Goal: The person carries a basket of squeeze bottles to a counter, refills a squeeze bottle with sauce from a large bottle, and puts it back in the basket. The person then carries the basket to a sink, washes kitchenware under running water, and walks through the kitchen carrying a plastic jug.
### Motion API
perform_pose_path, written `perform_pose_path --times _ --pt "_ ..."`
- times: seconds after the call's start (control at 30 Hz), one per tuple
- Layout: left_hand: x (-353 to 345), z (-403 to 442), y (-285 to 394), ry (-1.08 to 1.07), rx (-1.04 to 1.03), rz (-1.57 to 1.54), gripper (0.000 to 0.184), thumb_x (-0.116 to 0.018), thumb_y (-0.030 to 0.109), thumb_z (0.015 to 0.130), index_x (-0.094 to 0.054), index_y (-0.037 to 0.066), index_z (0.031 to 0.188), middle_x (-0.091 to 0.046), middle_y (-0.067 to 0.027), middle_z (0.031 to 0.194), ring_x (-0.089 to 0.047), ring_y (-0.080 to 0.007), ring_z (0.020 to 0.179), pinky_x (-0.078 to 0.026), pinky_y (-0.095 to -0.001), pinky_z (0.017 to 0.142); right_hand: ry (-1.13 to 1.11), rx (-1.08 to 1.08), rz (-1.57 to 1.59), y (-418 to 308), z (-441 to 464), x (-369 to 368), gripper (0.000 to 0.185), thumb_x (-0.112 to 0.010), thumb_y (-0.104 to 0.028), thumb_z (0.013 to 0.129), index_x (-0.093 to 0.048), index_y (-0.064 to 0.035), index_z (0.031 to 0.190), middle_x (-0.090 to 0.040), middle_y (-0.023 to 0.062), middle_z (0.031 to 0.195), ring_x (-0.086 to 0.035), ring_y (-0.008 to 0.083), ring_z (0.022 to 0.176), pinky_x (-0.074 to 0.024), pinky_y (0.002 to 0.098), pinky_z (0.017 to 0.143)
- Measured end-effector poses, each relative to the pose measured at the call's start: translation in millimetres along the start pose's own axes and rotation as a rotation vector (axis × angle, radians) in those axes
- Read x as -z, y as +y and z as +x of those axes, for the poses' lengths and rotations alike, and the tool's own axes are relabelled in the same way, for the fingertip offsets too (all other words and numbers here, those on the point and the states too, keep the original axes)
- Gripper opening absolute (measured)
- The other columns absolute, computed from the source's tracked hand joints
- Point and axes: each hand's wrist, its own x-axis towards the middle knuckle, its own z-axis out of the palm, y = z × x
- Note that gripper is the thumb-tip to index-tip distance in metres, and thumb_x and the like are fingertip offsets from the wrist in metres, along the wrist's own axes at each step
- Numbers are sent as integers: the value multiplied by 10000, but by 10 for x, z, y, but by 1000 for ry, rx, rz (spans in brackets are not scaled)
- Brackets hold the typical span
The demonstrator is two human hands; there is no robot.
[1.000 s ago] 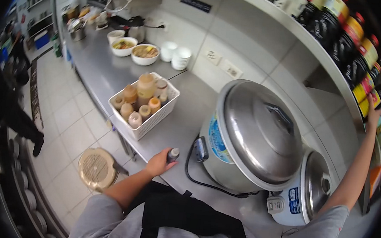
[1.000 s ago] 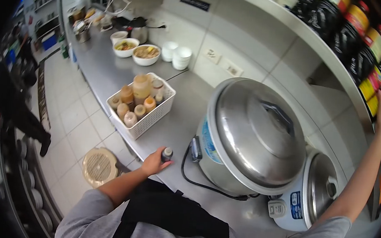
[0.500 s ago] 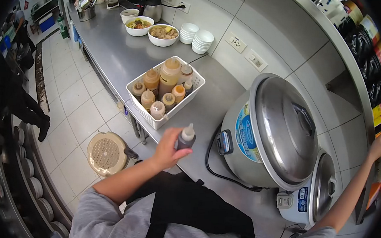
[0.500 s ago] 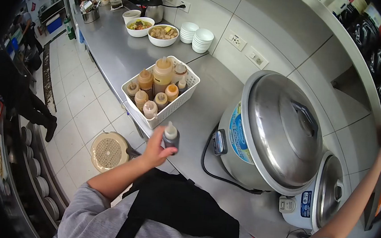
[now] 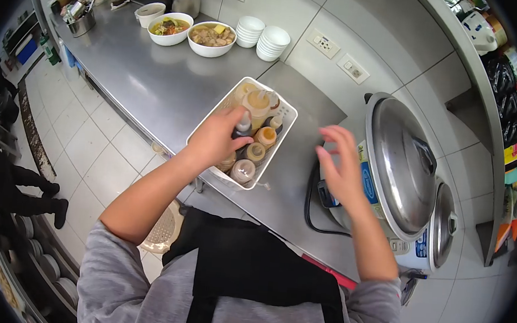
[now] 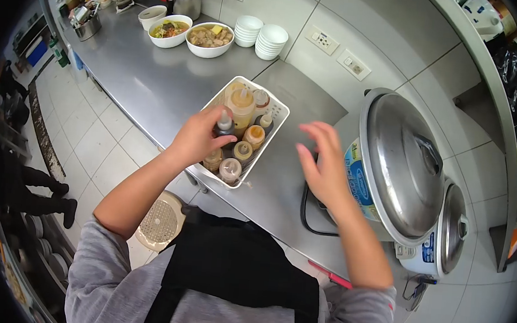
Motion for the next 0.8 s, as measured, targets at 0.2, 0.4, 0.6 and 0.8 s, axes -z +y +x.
perform_pose_path --times 0.2,0.4,0.6,0.8 --pt "15 122 27 -400 -38 332 289 -709 182 749 -604 6 953 -645 -197 837 -630 -356 837 -503 -426 734 -402 -114 99 -153 109 -908 205 -631 -124 822 -618 -11 993 -610 121 867 -581 228 697 -474 330 651" --pt "-173 264 -1 -644 23 442 165 -623 112 768 -672 -1 877 -656 -214 852 -646 -343 856 -511 -409 751 -456 -66 -144 -304 -53 -1165 240 -660 -163 775 -620 1 945 -600 180 923 -593 346 828 -480 413 729" --pt "-218 211 -98 -648 15 442 163 -595 89 789 -677 13 908 -662 -188 865 -643 -336 849 -502 -389 758 -339 -132 -63 -183 -70 -1029 184 -657 -151 770 -625 9 857 -597 181 830 -595 337 823 -469 412 710" --pt "-129 -464 -54 192 -127 -28 253 -662 135 789 -608 14 1005 -625 -143 1008 -594 -305 916 -464 -357 786 -165 -264 196 -211 -64 -691 103 -627 -85 816 -640 14 845 -609 163 763 -587 280 620 -462 342 590"
